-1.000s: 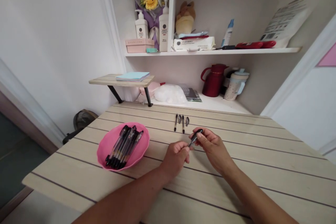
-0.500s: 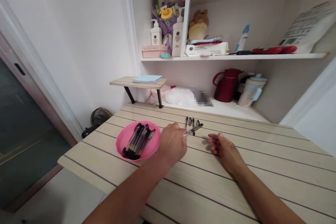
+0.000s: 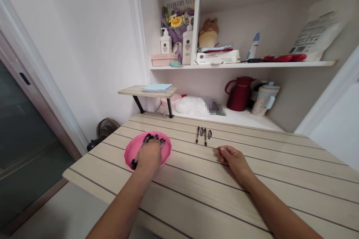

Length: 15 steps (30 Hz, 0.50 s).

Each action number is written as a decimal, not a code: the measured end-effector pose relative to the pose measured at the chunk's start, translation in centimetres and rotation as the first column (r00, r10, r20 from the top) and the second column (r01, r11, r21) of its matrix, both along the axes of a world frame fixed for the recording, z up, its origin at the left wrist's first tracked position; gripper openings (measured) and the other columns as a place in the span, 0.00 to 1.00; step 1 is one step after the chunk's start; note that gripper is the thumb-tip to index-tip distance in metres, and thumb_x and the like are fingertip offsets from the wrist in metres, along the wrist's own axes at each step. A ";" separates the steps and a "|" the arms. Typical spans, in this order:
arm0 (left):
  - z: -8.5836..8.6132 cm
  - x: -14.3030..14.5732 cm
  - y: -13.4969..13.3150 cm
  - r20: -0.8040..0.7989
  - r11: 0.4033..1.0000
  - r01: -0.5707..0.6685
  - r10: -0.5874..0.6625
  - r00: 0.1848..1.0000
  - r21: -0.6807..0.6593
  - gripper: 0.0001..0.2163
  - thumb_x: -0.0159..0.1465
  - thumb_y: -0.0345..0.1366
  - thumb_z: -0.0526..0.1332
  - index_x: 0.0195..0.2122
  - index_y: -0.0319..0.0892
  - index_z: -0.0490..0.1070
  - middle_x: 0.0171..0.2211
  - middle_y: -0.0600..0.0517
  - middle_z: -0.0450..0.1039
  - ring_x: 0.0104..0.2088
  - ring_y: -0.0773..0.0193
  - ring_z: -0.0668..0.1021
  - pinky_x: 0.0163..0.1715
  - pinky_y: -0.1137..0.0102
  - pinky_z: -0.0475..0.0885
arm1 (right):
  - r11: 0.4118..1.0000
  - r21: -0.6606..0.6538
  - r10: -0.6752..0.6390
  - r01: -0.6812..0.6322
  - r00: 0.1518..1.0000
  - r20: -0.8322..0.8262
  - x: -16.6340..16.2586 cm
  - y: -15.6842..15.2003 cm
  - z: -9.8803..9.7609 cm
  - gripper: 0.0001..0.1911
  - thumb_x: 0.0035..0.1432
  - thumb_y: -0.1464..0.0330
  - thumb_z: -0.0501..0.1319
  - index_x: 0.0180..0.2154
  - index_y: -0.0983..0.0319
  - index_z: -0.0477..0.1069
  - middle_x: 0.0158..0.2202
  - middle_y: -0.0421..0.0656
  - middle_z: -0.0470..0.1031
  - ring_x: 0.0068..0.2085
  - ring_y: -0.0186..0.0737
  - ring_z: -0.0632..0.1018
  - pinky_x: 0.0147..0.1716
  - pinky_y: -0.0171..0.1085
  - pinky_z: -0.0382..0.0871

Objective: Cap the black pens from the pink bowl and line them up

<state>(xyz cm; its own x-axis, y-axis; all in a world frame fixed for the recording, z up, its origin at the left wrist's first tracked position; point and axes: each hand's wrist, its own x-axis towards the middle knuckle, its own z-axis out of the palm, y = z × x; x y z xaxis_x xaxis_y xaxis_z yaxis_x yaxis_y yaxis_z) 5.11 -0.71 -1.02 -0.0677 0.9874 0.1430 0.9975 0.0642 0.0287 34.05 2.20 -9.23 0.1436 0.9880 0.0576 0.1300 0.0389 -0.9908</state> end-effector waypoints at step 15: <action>-2.4 10.2 1.4 0.935 0.902 0.425 -0.215 0.281 0.080 0.13 0.53 0.33 0.56 0.40 0.42 0.69 0.27 0.52 0.68 0.28 0.65 0.70 0.33 0.68 0.65 | 0.976 -0.037 -0.110 0.214 0.635 0.764 -4.5 5.5 2.6 0.10 0.48 0.65 0.55 0.25 0.64 0.70 0.30 0.54 0.74 0.35 0.47 0.75 0.32 0.40 0.62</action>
